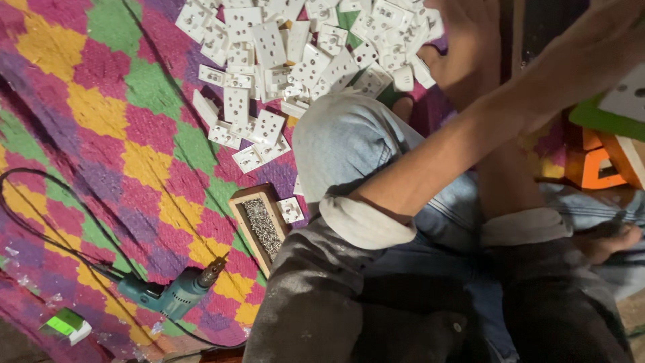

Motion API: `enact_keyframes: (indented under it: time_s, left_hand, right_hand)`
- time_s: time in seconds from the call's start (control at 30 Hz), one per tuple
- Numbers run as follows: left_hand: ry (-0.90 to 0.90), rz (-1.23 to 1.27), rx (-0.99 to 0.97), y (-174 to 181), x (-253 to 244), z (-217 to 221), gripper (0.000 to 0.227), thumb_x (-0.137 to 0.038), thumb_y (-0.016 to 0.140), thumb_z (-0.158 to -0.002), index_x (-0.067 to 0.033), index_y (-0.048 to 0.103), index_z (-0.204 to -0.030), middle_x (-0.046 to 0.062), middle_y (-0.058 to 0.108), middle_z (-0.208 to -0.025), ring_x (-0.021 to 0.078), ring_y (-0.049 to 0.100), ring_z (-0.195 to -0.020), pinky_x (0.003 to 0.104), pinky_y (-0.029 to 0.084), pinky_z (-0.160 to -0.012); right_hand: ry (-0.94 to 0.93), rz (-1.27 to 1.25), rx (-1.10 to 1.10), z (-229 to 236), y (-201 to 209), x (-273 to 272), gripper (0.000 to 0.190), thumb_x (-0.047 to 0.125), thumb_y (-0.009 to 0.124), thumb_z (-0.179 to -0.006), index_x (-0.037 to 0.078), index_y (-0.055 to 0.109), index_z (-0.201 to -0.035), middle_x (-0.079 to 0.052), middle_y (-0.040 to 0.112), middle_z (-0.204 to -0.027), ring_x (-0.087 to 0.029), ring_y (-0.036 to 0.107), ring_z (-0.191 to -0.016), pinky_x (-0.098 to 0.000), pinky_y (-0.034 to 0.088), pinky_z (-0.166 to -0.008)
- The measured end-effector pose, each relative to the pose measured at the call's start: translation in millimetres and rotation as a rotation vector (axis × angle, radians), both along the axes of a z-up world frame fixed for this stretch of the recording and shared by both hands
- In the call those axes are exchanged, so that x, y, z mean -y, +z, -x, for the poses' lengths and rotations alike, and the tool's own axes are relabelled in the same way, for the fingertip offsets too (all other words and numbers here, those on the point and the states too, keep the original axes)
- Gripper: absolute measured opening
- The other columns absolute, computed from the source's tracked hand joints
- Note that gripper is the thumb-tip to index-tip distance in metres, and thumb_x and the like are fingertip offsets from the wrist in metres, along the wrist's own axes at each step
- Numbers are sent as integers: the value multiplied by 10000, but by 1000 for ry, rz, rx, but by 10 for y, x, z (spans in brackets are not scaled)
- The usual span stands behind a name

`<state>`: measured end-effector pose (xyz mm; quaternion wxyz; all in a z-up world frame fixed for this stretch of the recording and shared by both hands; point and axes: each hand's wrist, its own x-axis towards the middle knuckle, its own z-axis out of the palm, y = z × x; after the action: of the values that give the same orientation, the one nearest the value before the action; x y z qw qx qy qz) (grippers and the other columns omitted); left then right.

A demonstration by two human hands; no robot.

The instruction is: The person assembles electrical sockets by inserting white plastic socket units into a green plastic frame and securing them with screws. The person repeatedly picks up socket units, aligns them in the frame, and tightens screws using a screwdriver.

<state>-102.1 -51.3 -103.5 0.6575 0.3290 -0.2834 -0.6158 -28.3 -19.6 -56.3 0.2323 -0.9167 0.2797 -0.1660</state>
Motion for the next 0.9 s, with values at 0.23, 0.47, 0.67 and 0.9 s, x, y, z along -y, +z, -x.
enact_keyframes:
  time_s: [0.23, 0.47, 0.67, 0.9]
  left_hand:
    - [321, 100, 912, 87, 83, -414, 319, -323, 319, -1144, -140, 527, -1303, 103, 610, -1206, 218, 651, -1058, 265, 592, -848]
    - [358, -247, 369, 510, -245, -1511, 266, -190, 497, -1145, -29, 535, -1353, 125, 629, -1200, 181, 608, -1047, 304, 537, -911]
    - [324, 55, 536, 1085, -393, -1509, 294, -153, 555, -1159, -26, 511, -1420, 115, 643, -1234, 159, 596, -1127, 287, 495, -1040]
    - [-106, 185, 707, 1069, -459, -937, 474, -133, 559, -1099, -16, 390, -1525, 133, 558, -1424, 240, 561, -1354, 357, 438, -1156]
  right_hand:
    - [-203, -119, -114, 400, -190, 42, 422, 237, 875, -914, 67, 707, -1262, -146, 726, -985, -299, 665, -962, -448, 513, -906]
    - [-483, -1118, 838, 1024, 133, 232, 287, 284, 519, -1192, 28, 590, -1299, -123, 668, -1086, -248, 698, -941, -391, 609, -734]
    - [-545, -1006, 920, 1464, 1156, 136, 277, 152, 503, -1134, 72, 545, -1396, -52, 595, -1220, -179, 663, -1045, -336, 624, -833]
    - [-629, -527, 586, 1552, 1826, -2, 566, -63, 653, -882, 63, 459, -1399, -36, 586, -1277, -138, 658, -1122, -278, 606, -877]
